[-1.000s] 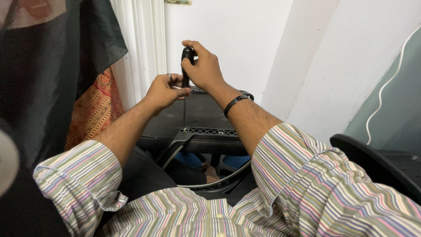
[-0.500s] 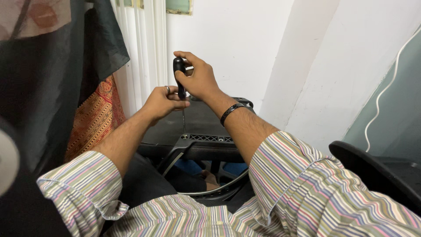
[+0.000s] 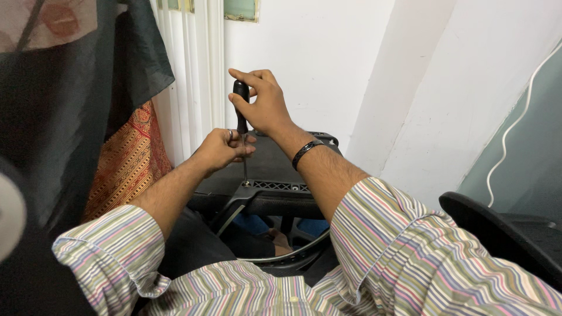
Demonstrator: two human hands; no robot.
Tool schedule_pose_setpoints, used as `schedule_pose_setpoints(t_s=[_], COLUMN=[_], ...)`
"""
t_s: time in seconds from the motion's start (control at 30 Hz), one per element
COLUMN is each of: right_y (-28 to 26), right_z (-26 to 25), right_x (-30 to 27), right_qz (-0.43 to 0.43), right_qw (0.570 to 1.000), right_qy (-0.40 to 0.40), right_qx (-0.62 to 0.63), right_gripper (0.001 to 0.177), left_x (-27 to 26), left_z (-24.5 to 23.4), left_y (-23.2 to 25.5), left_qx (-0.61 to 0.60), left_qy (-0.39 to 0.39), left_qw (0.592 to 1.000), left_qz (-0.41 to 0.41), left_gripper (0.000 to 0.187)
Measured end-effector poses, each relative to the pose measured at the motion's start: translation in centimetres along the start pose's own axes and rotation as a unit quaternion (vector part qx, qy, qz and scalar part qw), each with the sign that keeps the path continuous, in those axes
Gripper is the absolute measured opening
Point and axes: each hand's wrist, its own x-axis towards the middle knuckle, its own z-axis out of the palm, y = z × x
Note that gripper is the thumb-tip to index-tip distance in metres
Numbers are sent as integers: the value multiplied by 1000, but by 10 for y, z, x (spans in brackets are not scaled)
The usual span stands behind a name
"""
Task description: The person uses a screwdriver to remove screws from the underside of a black plastic chair seat. They loosen and remove multiple screws, then detach a plastic frame component from the seat and set it aside.
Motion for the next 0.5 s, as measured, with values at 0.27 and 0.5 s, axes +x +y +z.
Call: schedule_pose_setpoints(t_s=[0.27, 0.5], right_y=[2, 14], right_z=[6, 9], right_x=[-7, -15], right_qz=[25, 203], right_qw=[998, 958], right_qy=[-42, -37], right_qx=[33, 199], right_gripper=[69, 61], left_x=[2, -5], left_z=[4, -3], left_y=[-9, -24], left_qx=[43, 79], left_qy=[94, 148], left_qw=[994, 984], left_qz=[21, 58], left_gripper=[22, 19])
